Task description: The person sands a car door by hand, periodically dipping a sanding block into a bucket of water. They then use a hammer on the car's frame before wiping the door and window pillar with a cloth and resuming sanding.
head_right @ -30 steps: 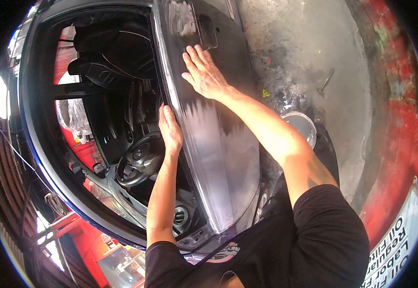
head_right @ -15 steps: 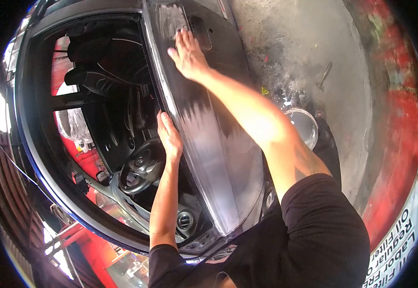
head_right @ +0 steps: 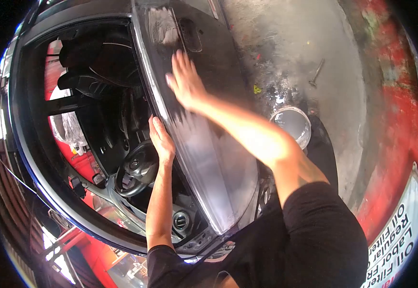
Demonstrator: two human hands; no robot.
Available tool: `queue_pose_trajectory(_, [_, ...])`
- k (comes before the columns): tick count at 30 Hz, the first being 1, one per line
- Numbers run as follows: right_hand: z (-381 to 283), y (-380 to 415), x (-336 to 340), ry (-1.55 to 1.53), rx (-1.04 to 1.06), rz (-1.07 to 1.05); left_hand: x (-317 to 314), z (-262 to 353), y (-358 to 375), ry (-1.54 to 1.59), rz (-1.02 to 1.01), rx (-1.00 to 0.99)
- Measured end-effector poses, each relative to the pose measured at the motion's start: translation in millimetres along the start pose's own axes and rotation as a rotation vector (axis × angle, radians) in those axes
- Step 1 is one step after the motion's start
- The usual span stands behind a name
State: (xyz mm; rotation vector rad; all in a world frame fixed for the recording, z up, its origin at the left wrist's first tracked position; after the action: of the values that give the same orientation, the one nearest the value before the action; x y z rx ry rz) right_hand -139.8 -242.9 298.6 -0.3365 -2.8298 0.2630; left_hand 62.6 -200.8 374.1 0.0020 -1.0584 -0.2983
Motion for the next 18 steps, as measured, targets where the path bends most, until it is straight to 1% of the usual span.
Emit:
queue_pose_trajectory(1, [-12, 51, -21, 0.037, -0.014, -0.124, 0, 1, 0, -0.007, -0.004, 0.006])
queue_pose_trajectory(2, [-18, 107, -44, 0.031, 0.0, -0.171, 0, 2, 0, -0.013, 0.001, 0.012])
queue_pose_trajectory(3, [-28, 138, -51, -0.017, -0.048, -0.305, 0, 10, 2, 0.014, -0.029, 0.043])
queue_pose_trajectory(4, [-23, 128, -52, -0.022, -0.048, -0.304, 1, 8, 1, 0.01, -0.029, 0.043])
queue_pose_trajectory(6, [-9, 75, -31, 0.025, 0.02, -0.158, 0, 1, 0, 0.023, 0.029, -0.027])
queue_pose_trajectory(8, [17, -30, 4, 0.008, 0.034, -0.028, 1, -5, 3, -0.018, 0.03, -0.006])
queue_pose_trajectory(9, [32, -69, 9, -0.008, -0.027, -0.007, 1, 6, 3, 0.019, -0.014, 0.007])
queue_pose_trajectory(10, [42, -88, 14, -0.017, -0.087, 0.022, -1, 14, 1, 0.061, -0.058, 0.011])
queue_pose_trajectory(12, [17, -45, 11, 0.041, -0.011, 0.043, -2, 2, 1, 0.051, -0.028, -0.018])
queue_pose_trajectory(13, [-1, 1, -4, 0.063, 0.023, 0.0, -1, 3, 1, 0.036, -0.018, 0.003])
queue_pose_trajectory(14, [-19, 52, -21, 0.099, 0.052, -0.105, 0, 2, 1, 0.022, -0.004, 0.027])
queue_pose_trajectory(15, [-32, 104, -41, 0.061, 0.073, -0.205, -1, 1, 0, 0.047, -0.015, 0.005])
queue_pose_trajectory(16, [-38, 144, -56, 0.011, 0.148, -0.281, -2, -1, 0, 0.068, -0.026, -0.016])
queue_pose_trajectory(17, [-40, 137, -50, 0.053, 0.188, -0.29, -2, -7, -1, 0.046, -0.006, -0.011])
queue_pose_trajectory(18, [-40, 118, -41, 0.093, 0.227, -0.297, 0, 1, 2, 0.045, 0.006, 0.009])
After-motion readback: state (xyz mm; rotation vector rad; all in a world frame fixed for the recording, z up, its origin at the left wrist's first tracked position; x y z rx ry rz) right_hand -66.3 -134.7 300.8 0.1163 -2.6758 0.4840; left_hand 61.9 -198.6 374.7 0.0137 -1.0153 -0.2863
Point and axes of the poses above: each hand's wrist, its own y-axis away from the middle knuckle, its own x-axis out of the back of the hand, z = x × y, the point moved 10 cm from there along -y, towards the middle knuckle, and after that the axes turned 15 degrees about -z, right-handed, at the moved point
